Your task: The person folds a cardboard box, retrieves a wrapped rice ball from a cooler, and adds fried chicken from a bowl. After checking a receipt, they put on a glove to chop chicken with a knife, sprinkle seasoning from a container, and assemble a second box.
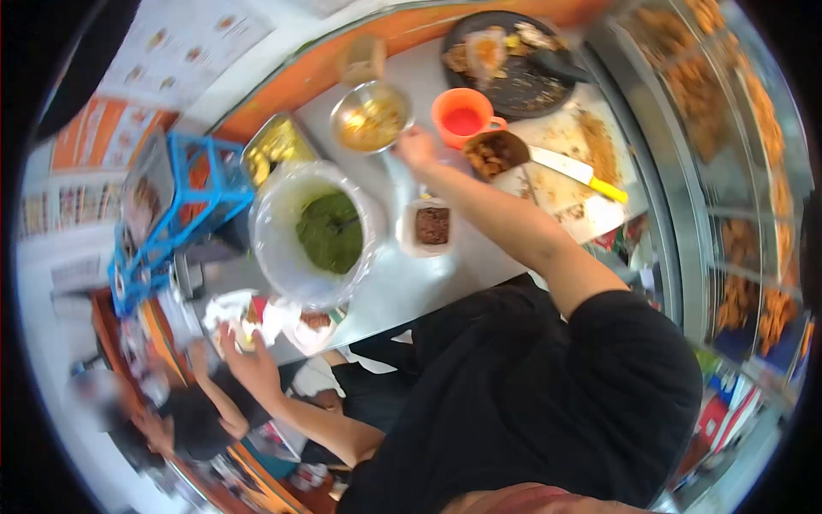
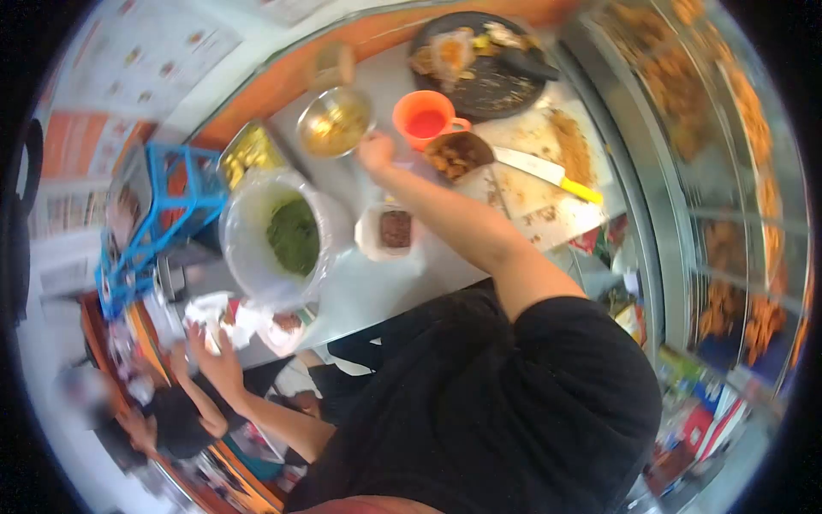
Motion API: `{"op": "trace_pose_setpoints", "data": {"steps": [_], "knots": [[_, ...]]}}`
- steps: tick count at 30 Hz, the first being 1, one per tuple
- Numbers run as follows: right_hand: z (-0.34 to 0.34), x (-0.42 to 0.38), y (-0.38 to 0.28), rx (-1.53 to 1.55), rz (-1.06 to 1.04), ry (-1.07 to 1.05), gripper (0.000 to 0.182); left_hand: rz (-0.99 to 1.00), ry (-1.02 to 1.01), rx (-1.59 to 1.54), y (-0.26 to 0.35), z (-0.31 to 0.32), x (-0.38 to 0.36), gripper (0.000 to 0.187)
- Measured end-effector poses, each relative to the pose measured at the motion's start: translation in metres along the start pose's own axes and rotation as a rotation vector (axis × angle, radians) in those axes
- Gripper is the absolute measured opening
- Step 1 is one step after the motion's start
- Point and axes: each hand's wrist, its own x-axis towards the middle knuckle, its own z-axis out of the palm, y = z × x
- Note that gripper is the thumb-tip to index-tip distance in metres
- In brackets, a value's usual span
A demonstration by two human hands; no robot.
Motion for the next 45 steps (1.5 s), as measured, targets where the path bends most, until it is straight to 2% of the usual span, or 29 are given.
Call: {"op": "trace_pose_setpoints", "data": {"steps": [2, 3, 5, 6, 7, 9, 10, 11, 12, 14, 15, 16, 17, 18, 19, 20, 21, 22, 23, 24, 27, 30, 32, 33, 36, 39, 42, 43, 45], "knots": [[0.004, 0.007, 0.023, -0.219, -0.096, -0.109, 0.02, 0.09, 0.149, -0.073, 0.062, -0.003, 0.007, 0.062], [0.003, 0.004, 0.029, -0.448, -0.268, -0.102, 0.027, 0.163, 0.208, -0.224, 0.09, 0.004, 0.01, 0.062], [-0.015, -0.016, 0.014, -0.6, -0.244, -0.24, 0.046, 0.266, 0.237, -0.568, 0.149, 0.029, 0.007, 0.062], [-0.031, -0.025, 0.017, -0.588, -0.443, -0.24, 0.046, 0.511, 0.205, -0.688, 0.158, 0.049, 0.013, 0.061], [-0.065, -0.073, -0.011, -0.484, -0.592, -0.164, 0.033, 0.577, 0.096, -0.838, 0.166, 0.073, 0.012, 0.061], [-0.134, -0.128, -0.022, -0.333, -0.637, -0.117, 0.027, 0.636, -0.177, -1.089, 0.197, 0.121, -0.007, 0.055], [-0.178, -0.16, -0.029, -0.409, -0.598, -0.121, 0.026, 0.634, -0.332, -1.17, 0.218, 0.136, -0.018, 0.049], [-0.226, -0.185, -0.024, -0.441, -0.62, -0.175, 0.032, 0.755, -0.473, -1.131, 0.243, 0.147, -0.026, 0.04], [-0.274, -0.214, -0.015, -0.528, -0.48, -0.207, 0.036, 0.882, -0.597, -1.085, 0.268, 0.154, -0.035, 0.034], [-0.36, -0.264, 0.04, -0.273, -0.142, 0.018, 0.04, 1.073, -0.778, -1.09, 0.315, 0.162, -0.056, 0.027], [-0.407, -0.297, 0.064, -0.188, -0.036, 0.143, 0.037, 1.086, -0.888, -1.058, 0.329, 0.166, -0.067, 0.018], [-0.459, -0.317, 0.114, -0.256, -0.146, 0.267, 0.029, 1.114, -0.904, -1.039, 0.345, 0.166, -0.08, 0.017], [-0.51, -0.353, 0.154, -0.116, -0.116, 0.357, 0.027, 1.141, -0.918, -1.017, 0.363, 0.166, -0.096, 0.017], [-0.546, -0.4, 0.146, 0.004, 0.057, 0.534, 0.028, 1.165, -0.934, -0.995, 0.379, 0.167, -0.113, 0.017], [-0.585, -0.434, 0.163, -0.161, -0.033, 0.737, 0.02, 1.101, -0.971, -0.969, 0.391, 0.168, -0.132, 0.023], [-0.612, -0.475, 0.147, -0.098, 0.013, 0.9, 0.014, 1.127, -1.018, -0.94, 0.403, 0.172, -0.15, 0.025], [-0.662, -0.501, 0.173, -0.033, -0.002, 1.058, 0.028, 1.153, -1.063, -0.912, 0.417, 0.18, -0.168, 0.027], [-0.691, -0.541, 0.155, 0.045, 0.043, 1.204, 0.045, 1.178, -1.106, -0.878, 0.43, 0.186, -0.185, 0.029], [-0.743, -0.567, 0.18, 0.219, -0.145, 1.327, 0.04, 1.208, -1.16, -0.743, 0.444, 0.19, -0.204, 0.029], [-0.796, -0.599, 0.198, 0.146, -0.212, 1.44, 0.036, 1.213, -1.219, -0.711, 0.459, 0.196, -0.227, 0.029], [-0.913, -0.686, 0.191, -0.25, -0.285, 1.76, 0.022, 1.239, -1.334, -0.63, 0.508, 0.214, -0.319, 0.029], [-1.005, -0.763, 0.179, -0.354, 0.134, 1.857, 0.025, 1.354, -1.328, -0.482, 0.57, 0.194, -0.455, 0.028], [-1.049, -0.798, 0.178, -0.349, -0.242, 2.173, 0.03, 1.7, -1.288, -0.516, 0.6, 0.201, -0.526, 0.036], [-1.079, -0.819, 0.172, -0.356, -0.456, 2.323, 0.033, 1.696, -1.368, -0.465, 0.61, 0.198, -0.559, 0.037], [-1.15, -0.887, 0.184, -0.723, -0.27, 2.602, 0.039, 1.75, -1.521, -0.364, 0.634, 0.169, -0.637, 0.04], [-1.207, -0.913, 0.205, -0.59, 0.02, 2.559, 0.038, 1.825, -1.528, -0.242, 0.652, 0.167, -0.689, 0.04], [-1.206, -0.908, 0.215, -0.551, 0.161, 2.007, 0.036, 1.917, -1.463, -0.121, 0.669, 0.172, -0.721, 0.04], [-1.198, -0.899, 0.212, -0.553, 0.11, 1.871, 0.034, 1.948, -1.435, -0.098, 0.676, 0.173, -0.731, 0.04], [-1.189, -0.87, 0.228, -0.567, -0.028, 1.803, 0.032, 1.918, -1.429, -0.091, 0.689, 0.167, -0.749, 0.041]]}}
